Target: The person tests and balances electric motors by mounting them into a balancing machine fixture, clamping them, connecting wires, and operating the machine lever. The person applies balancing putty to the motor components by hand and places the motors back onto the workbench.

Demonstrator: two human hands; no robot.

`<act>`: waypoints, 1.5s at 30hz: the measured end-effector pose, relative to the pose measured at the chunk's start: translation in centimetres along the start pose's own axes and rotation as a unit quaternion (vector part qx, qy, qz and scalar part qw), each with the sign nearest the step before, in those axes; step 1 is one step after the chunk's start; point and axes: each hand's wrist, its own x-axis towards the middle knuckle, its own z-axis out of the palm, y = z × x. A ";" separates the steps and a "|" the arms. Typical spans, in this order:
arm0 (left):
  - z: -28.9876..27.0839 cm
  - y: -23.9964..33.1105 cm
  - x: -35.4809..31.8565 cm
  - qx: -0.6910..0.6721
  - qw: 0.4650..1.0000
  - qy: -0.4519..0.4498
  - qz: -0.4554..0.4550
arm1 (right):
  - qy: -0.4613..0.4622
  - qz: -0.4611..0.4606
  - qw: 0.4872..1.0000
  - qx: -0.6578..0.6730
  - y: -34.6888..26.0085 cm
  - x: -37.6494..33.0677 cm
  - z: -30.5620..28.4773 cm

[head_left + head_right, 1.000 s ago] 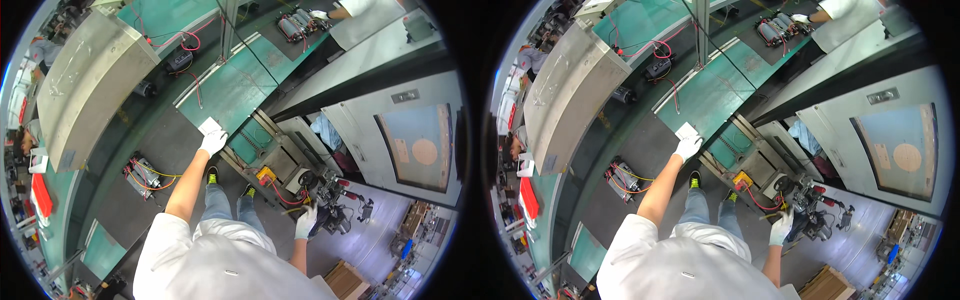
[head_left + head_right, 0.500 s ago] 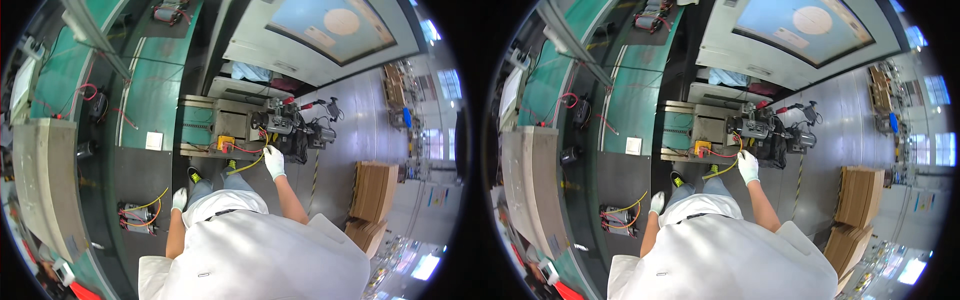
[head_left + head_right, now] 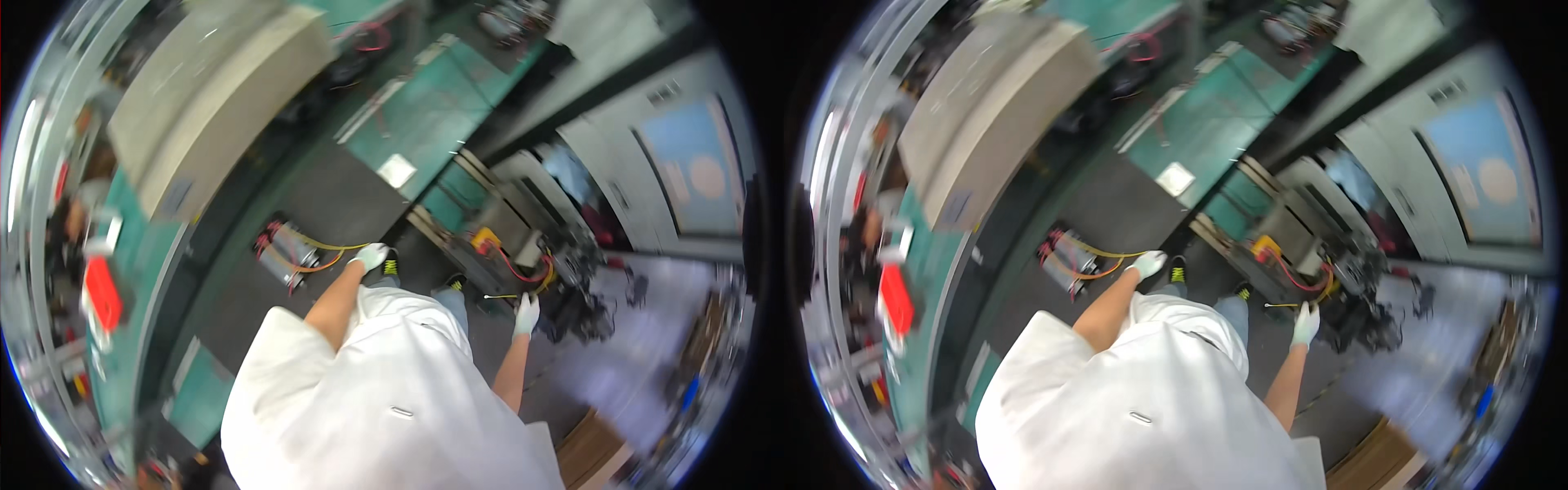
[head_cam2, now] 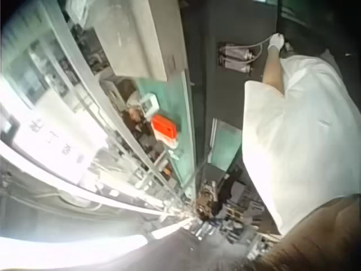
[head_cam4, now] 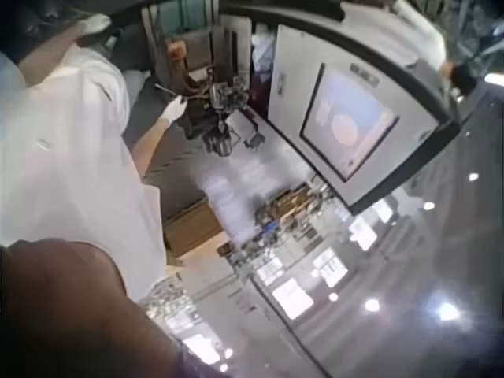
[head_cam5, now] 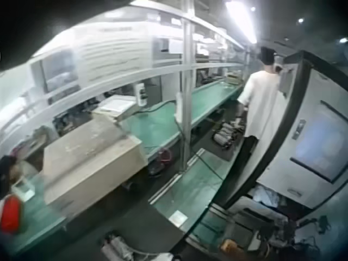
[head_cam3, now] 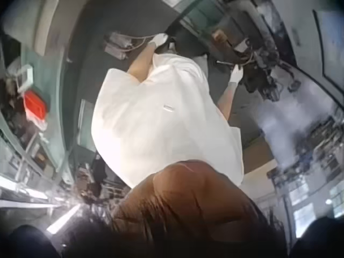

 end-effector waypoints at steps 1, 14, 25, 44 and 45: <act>-0.6 -1.7 -0.9 0.004 1.000 -0.015 0.018 | -0.075 0.008 0.997 0.000 1.1 0.2 2.3; 3.7 -9.2 -7.5 -0.022 0.994 0.026 -0.101 | -0.219 0.289 0.930 0.052 15.9 -1.8 0.4; 2.6 -7.0 -5.2 0.000 0.990 -0.067 -0.127 | -0.154 0.164 0.968 0.109 10.9 -2.3 1.9; -1.0 -1.3 -0.1 0.001 1.000 0.022 0.019 | -0.106 0.248 0.945 0.186 18.1 -6.1 2.3; -1.1 -1.2 -0.4 0.054 0.994 0.023 0.087 | -0.103 0.251 0.946 0.180 17.8 -6.7 2.2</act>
